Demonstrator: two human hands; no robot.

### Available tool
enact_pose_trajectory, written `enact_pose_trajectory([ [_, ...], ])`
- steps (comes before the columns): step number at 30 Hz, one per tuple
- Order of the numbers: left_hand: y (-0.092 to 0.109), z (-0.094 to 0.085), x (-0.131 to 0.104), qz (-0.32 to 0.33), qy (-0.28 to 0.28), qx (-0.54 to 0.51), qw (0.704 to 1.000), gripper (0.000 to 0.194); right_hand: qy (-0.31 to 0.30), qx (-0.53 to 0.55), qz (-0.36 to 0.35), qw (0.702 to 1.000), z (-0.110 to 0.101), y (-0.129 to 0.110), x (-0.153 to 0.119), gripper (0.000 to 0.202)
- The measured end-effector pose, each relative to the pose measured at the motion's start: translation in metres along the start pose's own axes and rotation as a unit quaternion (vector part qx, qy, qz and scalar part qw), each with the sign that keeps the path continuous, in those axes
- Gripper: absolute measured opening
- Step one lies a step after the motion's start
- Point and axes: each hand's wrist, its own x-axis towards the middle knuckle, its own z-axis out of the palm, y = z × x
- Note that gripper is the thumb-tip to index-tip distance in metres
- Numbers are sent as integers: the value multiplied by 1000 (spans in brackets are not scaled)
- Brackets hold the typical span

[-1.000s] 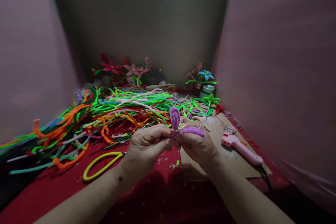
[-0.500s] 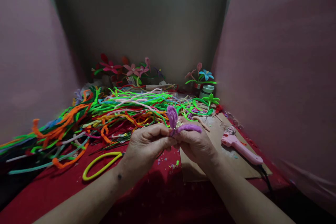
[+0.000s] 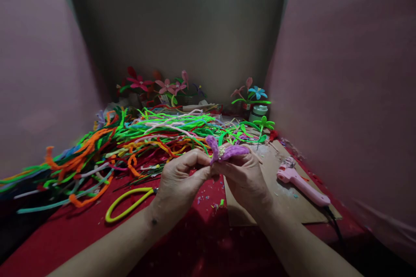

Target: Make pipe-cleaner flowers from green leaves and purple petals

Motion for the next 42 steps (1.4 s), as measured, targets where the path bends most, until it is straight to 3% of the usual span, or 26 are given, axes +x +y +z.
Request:
enact_pose_trajectory([
  [13, -3, -1, 3, -29, -12, -24, 999, 11, 2, -30, -6, 1000, -5, 2, 2, 11],
  [19, -2, -3, 10, -81, 0, -73, 994, 7, -11, -18, 40, 999, -5, 1, 6, 6],
  [21, -2, -6, 14, -105, 16, -118, 987, 8, 13, 0, 36, 999, -8, -6, 10, 17],
  [23, -5, -10, 19, -119, 44, -167, 978, 10, 82, -2, 2, 997, -17, -19, 17, 25],
  [26, -12, -15, 28, -139, 84, -241, 957, 15, 190, -98, -42, 976, -39, -42, 36, 22],
  [28, -18, -17, 33, -161, 106, -283, 940, 18, 203, -248, -68, 945, -56, -54, 54, 18],
  [29, -20, -18, 34, -171, 112, -294, 934, 20, 195, -362, -63, 909, -66, -58, 64, 20],
  [30, -22, -18, 36, -181, 114, -300, 930, 21, 161, -499, -28, 851, -74, -60, 75, 23],
  [31, -24, -18, 36, -188, 112, -301, 928, 22, 103, -634, 34, 766, -83, -60, 85, 25],
  [34, -25, -17, 36, -197, 97, -297, 929, 22, 39, -715, 118, 687, -104, -54, 110, 9],
  [37, -23, -17, 34, -197, 84, -289, 933, 22, 13, -765, 147, 626, -121, -41, 124, 13],
  [42, -26, -17, 33, -193, 76, -258, 944, 18, -15, -812, 183, 554, -139, -23, 131, 13],
])
